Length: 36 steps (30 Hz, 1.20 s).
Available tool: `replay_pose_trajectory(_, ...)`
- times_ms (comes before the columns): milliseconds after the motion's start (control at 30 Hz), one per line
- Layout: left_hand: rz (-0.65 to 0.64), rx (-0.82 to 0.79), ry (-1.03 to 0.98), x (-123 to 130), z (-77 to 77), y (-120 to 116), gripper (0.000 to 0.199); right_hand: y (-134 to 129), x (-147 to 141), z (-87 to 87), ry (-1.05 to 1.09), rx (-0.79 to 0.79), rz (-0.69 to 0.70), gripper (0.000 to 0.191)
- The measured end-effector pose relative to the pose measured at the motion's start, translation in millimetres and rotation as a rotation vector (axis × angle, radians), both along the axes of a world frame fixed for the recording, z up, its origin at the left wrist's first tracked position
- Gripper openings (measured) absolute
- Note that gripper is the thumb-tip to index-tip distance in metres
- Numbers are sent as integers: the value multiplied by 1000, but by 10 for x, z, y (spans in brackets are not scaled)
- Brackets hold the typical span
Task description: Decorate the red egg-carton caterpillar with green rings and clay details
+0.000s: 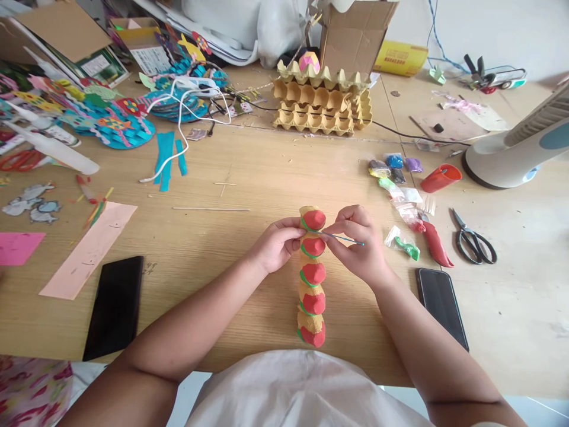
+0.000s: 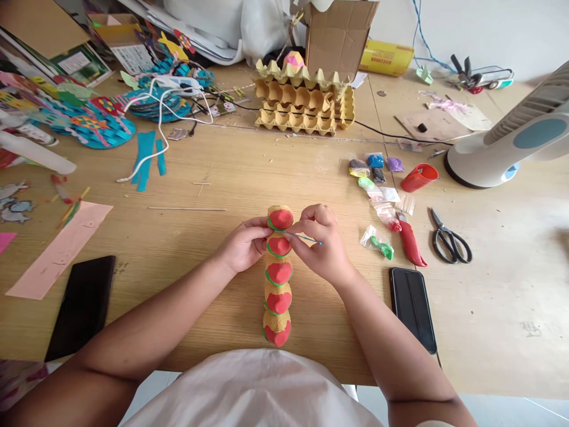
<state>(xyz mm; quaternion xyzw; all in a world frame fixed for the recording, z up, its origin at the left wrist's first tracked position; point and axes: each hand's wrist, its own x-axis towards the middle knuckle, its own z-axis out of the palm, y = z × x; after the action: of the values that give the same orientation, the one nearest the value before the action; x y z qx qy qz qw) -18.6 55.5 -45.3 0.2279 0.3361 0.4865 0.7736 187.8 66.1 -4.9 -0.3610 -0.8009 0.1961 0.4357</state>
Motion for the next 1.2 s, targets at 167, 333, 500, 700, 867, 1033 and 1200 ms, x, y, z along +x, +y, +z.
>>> replay_pose_trajectory(167,4,-10,9,3,-1,4,21,-8,19,52,7,-35,17,9)
replay_pose_trajectory(333,20,-11,36,24,18,-6,20,2,38,60,-50,13,17,10)
replay_pose_trajectory(500,6,15,62,37,19,-18,20,1,66,93,-151,57,20,8)
replay_pose_trajectory(700,-16,61,74,35,-1,-34,18,-10,81,125,-271,152,-23,8)
replay_pose_trajectory(867,-11,70,116,37,-4,-47,21,-14,72,123,-301,188,-76,9)
replay_pose_trajectory(1033,-4,64,121,44,-5,-48,22,-15,69,135,-299,172,-61,9)
replay_pose_trajectory(1200,3,41,115,53,-1,-44,19,-7,75,137,-215,124,-15,7)
